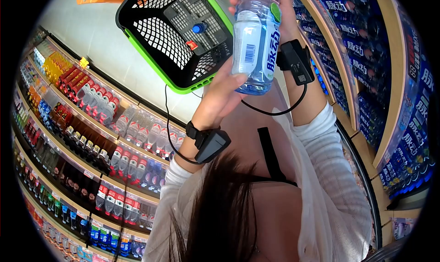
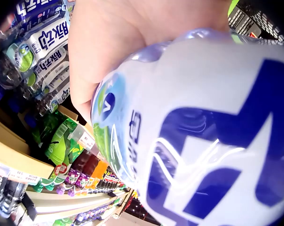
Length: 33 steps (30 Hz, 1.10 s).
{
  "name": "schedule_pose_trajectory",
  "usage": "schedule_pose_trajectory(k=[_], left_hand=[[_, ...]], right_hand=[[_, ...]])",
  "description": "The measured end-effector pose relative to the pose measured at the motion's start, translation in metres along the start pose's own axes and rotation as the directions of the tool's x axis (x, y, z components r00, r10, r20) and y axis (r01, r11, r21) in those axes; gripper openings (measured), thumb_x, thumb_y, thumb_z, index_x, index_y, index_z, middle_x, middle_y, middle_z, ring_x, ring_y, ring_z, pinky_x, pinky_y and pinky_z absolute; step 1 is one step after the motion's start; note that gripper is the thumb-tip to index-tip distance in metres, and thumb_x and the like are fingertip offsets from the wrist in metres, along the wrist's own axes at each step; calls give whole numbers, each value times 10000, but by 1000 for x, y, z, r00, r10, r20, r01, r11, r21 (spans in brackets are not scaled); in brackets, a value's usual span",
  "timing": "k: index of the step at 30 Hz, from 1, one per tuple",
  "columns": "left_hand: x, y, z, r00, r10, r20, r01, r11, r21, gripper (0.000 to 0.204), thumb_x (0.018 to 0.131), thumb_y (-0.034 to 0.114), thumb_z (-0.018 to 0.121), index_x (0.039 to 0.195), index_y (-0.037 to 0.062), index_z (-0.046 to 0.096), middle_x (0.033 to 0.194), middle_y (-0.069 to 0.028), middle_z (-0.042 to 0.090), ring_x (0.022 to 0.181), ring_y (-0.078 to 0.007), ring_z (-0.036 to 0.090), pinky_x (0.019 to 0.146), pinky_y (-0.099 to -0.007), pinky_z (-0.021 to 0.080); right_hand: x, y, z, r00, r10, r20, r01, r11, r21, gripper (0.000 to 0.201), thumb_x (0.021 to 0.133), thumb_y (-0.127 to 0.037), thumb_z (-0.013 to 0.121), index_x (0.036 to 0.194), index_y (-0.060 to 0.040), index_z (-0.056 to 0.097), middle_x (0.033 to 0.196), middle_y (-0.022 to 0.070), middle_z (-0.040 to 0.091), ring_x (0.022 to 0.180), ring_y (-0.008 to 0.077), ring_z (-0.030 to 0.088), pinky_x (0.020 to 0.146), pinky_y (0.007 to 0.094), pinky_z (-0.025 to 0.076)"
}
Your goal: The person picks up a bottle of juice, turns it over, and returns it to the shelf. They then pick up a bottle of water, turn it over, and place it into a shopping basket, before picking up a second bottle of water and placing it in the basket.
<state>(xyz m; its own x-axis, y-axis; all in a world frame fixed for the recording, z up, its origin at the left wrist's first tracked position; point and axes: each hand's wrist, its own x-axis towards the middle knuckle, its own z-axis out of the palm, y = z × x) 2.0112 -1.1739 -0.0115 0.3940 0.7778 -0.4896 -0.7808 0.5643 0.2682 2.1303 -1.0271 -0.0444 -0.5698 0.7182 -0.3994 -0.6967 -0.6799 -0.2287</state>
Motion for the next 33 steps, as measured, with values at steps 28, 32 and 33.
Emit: schedule_pose_trajectory(k=[28, 32, 33], left_hand=[[14, -5, -2, 927, 323, -193, -188, 842, 505, 663, 715, 65, 686, 1250, -26, 305, 1112, -90, 483, 1001, -140, 499, 833, -275, 441], [16, -4, -4, 923, 339, -179, -196, 818, 541, 702, 696, 72, 699, 1255, -39, 288, 1125, -106, 464, 1003, -149, 499, 832, -278, 443], [16, -4, -5, 921, 347, -178, -196, 807, 557, 712, 691, 77, 702, 1255, -42, 284, 1124, -110, 463, 1004, -152, 498, 833, -279, 442]], right_hand=[[-6, 2, 0, 983, -6, -186, -47, 959, -280, 298, 869, -255, 485, 994, 6, 558, 891, 116, 625, 807, 215, 611, 758, 335, 492], [-14, 8, -10, 983, 31, -178, -87, 944, -319, 253, 834, -250, 583, 984, -46, 586, 898, 59, 633, 823, 157, 614, 744, 305, 490], [-14, 9, -11, 984, 46, -174, -98, 947, -307, 239, 833, -238, 589, 983, -51, 588, 897, 47, 634, 816, 145, 613, 739, 301, 490]])
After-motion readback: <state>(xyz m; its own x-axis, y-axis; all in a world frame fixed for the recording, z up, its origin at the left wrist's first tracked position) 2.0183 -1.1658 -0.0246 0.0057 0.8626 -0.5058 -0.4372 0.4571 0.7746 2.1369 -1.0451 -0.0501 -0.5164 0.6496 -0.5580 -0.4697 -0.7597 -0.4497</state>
